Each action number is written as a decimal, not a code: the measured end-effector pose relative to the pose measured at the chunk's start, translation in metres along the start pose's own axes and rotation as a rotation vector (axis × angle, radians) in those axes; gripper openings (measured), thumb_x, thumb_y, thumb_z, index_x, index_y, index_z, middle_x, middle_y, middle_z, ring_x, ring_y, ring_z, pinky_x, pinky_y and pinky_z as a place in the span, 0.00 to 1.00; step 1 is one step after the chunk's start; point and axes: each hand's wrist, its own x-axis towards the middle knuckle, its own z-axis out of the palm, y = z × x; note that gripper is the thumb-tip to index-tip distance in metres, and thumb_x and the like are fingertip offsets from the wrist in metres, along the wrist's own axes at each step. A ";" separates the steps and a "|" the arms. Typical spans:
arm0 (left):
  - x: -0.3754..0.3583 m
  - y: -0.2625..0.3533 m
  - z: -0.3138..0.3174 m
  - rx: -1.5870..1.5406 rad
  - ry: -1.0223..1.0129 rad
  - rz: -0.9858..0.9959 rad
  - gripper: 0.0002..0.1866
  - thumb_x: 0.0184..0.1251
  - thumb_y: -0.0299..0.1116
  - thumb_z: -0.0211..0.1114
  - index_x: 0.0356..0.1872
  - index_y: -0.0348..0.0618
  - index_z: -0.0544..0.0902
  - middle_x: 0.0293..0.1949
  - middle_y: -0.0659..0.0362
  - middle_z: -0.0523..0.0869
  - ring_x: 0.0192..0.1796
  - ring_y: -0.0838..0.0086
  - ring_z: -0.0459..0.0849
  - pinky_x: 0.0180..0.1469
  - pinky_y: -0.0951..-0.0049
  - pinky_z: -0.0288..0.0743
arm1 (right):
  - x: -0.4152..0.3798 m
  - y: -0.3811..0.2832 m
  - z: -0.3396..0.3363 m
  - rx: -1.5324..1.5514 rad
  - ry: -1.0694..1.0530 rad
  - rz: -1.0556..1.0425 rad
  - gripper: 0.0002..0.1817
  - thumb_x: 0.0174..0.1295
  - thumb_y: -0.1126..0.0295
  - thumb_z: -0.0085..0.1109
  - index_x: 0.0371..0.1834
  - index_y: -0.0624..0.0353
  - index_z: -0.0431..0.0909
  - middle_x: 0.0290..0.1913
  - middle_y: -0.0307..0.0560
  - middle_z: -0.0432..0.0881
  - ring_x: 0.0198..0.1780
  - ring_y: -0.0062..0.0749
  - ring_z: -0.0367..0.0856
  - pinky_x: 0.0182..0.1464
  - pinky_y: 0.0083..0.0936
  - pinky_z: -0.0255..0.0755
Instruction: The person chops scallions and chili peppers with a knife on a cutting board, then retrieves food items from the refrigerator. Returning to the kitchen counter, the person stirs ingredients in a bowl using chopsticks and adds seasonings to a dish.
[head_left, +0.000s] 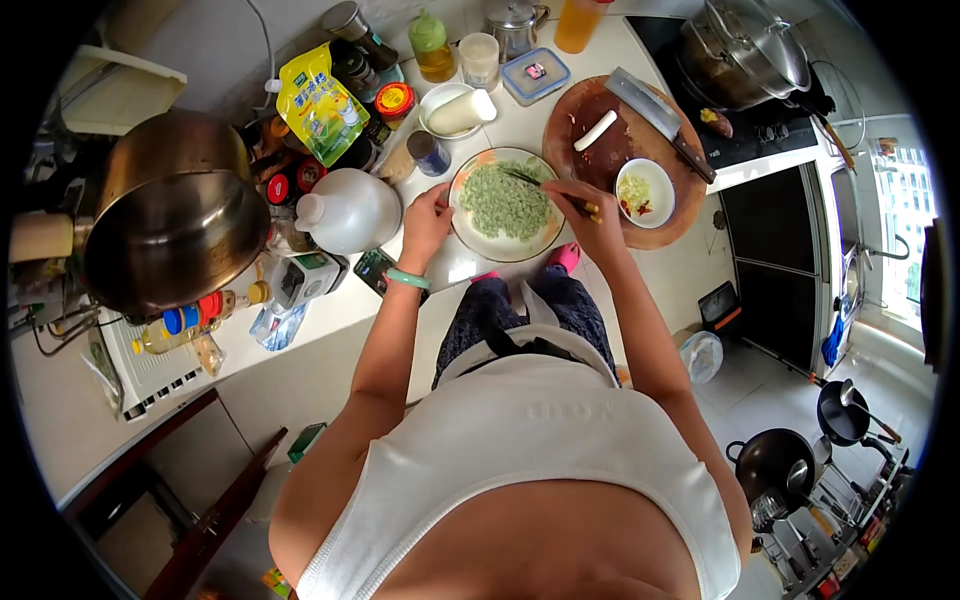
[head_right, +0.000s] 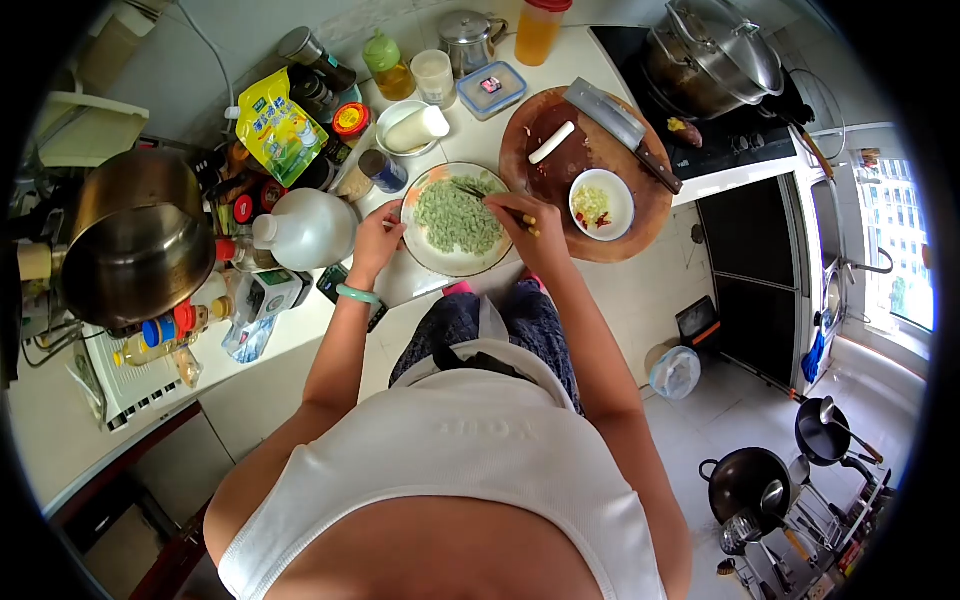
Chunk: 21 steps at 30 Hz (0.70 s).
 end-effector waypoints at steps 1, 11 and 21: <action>0.003 -0.001 -0.001 0.011 -0.024 0.001 0.20 0.55 0.20 0.64 0.52 0.41 0.80 0.31 0.53 0.85 0.25 0.66 0.85 0.29 0.69 0.79 | 0.006 0.010 0.008 0.062 -0.002 0.002 0.07 0.59 0.79 0.61 0.40 0.66 0.83 0.41 0.50 0.86 0.40 0.33 0.85 0.45 0.23 0.75; 0.007 0.008 -0.003 0.059 -0.052 -0.029 0.21 0.53 0.20 0.66 0.51 0.42 0.79 0.30 0.53 0.86 0.27 0.65 0.86 0.32 0.67 0.79 | -0.010 0.002 -0.026 0.062 -0.246 0.189 0.07 0.59 0.77 0.63 0.40 0.65 0.84 0.36 0.46 0.87 0.35 0.25 0.83 0.41 0.20 0.76; 0.011 0.003 0.002 0.092 -0.024 -0.087 0.21 0.53 0.18 0.65 0.51 0.44 0.79 0.31 0.54 0.84 0.29 0.67 0.86 0.31 0.68 0.79 | -0.016 0.077 0.004 0.590 0.125 0.464 0.11 0.65 0.75 0.59 0.45 0.72 0.80 0.43 0.50 0.85 0.42 0.30 0.85 0.47 0.21 0.80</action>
